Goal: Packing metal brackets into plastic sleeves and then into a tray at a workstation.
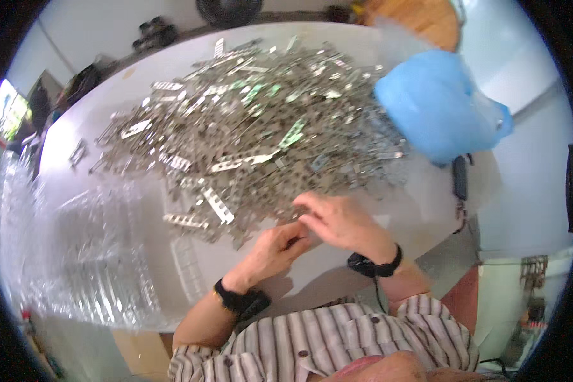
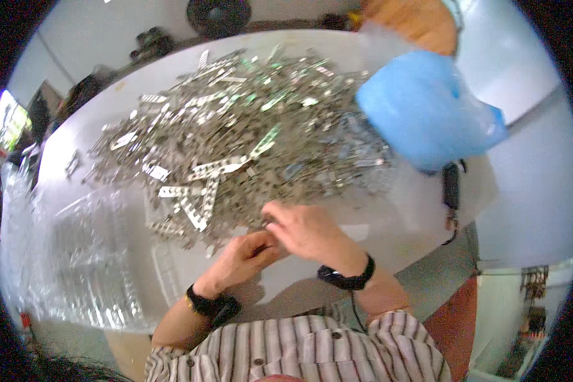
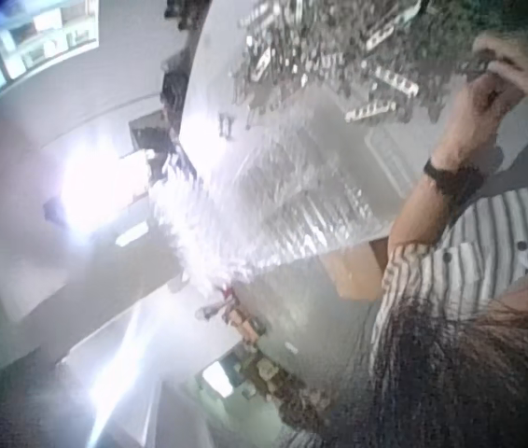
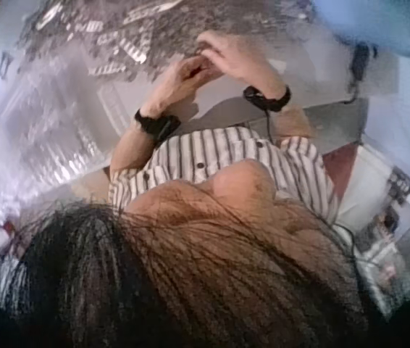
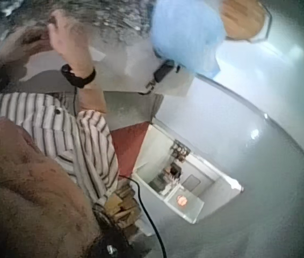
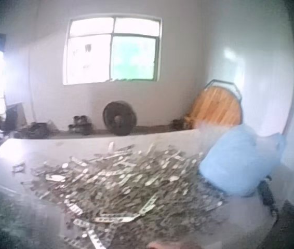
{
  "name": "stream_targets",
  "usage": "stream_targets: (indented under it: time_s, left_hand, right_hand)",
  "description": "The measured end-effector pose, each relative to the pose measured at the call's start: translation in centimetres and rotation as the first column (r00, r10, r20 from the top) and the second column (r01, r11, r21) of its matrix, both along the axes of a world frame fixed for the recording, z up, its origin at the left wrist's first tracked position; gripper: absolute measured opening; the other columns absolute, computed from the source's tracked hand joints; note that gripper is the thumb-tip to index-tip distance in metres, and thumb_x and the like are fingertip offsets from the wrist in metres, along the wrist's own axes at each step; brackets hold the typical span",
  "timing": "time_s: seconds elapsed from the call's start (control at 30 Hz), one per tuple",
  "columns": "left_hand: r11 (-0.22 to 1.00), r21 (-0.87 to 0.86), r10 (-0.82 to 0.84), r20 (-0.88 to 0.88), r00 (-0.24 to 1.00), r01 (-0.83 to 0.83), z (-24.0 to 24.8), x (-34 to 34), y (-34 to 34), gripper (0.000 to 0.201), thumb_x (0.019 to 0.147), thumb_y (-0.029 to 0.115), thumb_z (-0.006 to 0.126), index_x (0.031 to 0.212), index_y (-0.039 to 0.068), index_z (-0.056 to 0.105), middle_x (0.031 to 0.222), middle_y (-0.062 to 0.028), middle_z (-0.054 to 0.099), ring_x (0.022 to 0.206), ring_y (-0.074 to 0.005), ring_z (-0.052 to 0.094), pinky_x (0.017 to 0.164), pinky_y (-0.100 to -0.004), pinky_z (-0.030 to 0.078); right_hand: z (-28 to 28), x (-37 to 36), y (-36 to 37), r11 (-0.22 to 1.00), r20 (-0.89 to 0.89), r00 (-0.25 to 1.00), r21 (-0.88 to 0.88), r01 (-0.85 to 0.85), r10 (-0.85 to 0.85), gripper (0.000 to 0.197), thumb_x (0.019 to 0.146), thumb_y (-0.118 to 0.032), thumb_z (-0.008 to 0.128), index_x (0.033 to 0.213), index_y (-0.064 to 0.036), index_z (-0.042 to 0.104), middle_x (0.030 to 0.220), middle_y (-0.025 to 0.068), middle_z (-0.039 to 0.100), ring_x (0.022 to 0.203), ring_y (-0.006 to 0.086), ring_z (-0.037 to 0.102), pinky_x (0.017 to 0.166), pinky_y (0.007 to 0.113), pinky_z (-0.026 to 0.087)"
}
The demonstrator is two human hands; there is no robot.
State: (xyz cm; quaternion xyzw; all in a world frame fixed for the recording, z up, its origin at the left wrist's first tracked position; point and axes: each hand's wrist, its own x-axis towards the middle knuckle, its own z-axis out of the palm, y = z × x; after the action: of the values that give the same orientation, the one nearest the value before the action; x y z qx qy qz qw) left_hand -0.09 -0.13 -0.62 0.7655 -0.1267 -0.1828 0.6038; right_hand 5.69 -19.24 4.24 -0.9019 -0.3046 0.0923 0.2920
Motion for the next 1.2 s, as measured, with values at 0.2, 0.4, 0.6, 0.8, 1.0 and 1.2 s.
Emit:
stream_targets:
  time_s: [0.2,0.4,0.6,0.8,1.0,1.2]
  left_hand:
    - [0.999,0.036,0.031,-0.094,0.995,-0.027,1.0,-0.4,0.3,0.015,0.095,0.016,0.066,0.092,0.002,0.063,0.069,-0.0053,0.054,0.064,-0.0116,0.048,0.058,-0.0315,0.044]
    - [0.998,0.061,0.015,-0.069,0.997,-0.010,1.2,0.0,-0.1,0.017,0.095,0.018,0.067,0.092,0.002,0.063,0.070,-0.0044,0.056,0.065,-0.0105,0.049,0.060,-0.0307,0.045]
    - [0.997,0.070,0.024,-0.081,0.996,-0.018,0.7,-0.2,0.2,0.018,0.095,0.019,0.067,0.093,0.001,0.064,0.070,-0.0070,0.058,0.065,-0.0119,0.050,0.060,-0.0315,0.046]
    - [0.998,0.065,0.013,-0.071,0.997,-0.008,0.5,-0.1,0.1,0.018,0.095,0.019,0.067,0.092,0.001,0.064,0.069,-0.0056,0.056,0.065,-0.0111,0.049,0.059,-0.0314,0.045]
    - [0.999,0.020,0.032,-0.051,0.998,-0.031,0.1,-0.2,0.3,0.017,0.094,0.017,0.068,0.092,0.001,0.064,0.068,-0.0035,0.053,0.065,-0.0097,0.046,0.058,-0.0300,0.043]
    - [0.993,0.112,0.028,-0.039,0.999,-0.023,1.5,0.0,0.2,0.019,0.094,0.019,0.069,0.091,0.001,0.064,0.068,-0.0040,0.054,0.063,-0.0105,0.047,0.058,-0.0311,0.044]
  right_hand:
    - [2.1,0.5,-1.1,1.000,0.064,0.998,0.000,0.005,-0.005,0.022,0.096,-0.023,0.061,0.112,-0.0079,0.062,0.097,0.0136,0.070,0.085,0.0345,0.069,0.072,0.042,0.054]
    - [3.4,1.1,-3.1,0.993,0.115,0.988,0.076,0.095,-0.103,0.018,0.094,-0.021,0.062,0.103,-0.0051,0.062,0.091,0.0152,0.068,0.082,0.0364,0.067,0.069,0.045,0.053]
    - [4.0,1.7,-4.5,0.986,0.122,0.980,0.076,0.146,-0.155,0.015,0.095,-0.019,0.062,0.100,-0.0056,0.063,0.089,0.0152,0.068,0.081,0.0362,0.067,0.068,0.044,0.052]
    - [5.3,2.8,-6.9,0.961,0.194,0.942,0.086,0.262,-0.274,0.013,0.095,-0.016,0.062,0.098,-0.0040,0.065,0.089,0.0153,0.068,0.080,0.0342,0.067,0.068,0.041,0.052]
    - [8.1,4.7,-12.0,0.789,0.429,0.665,0.388,0.476,-0.611,0.014,0.098,-0.015,0.063,0.100,-0.0021,0.068,0.088,0.0108,0.069,0.076,0.0196,0.065,0.071,0.034,0.052]
    - [11.7,8.7,-21.5,0.695,0.676,0.323,0.393,0.602,-0.663,0.018,0.099,-0.019,0.061,0.105,-0.0026,0.065,0.100,0.0136,0.068,0.087,0.0227,0.064,0.080,0.033,0.051]
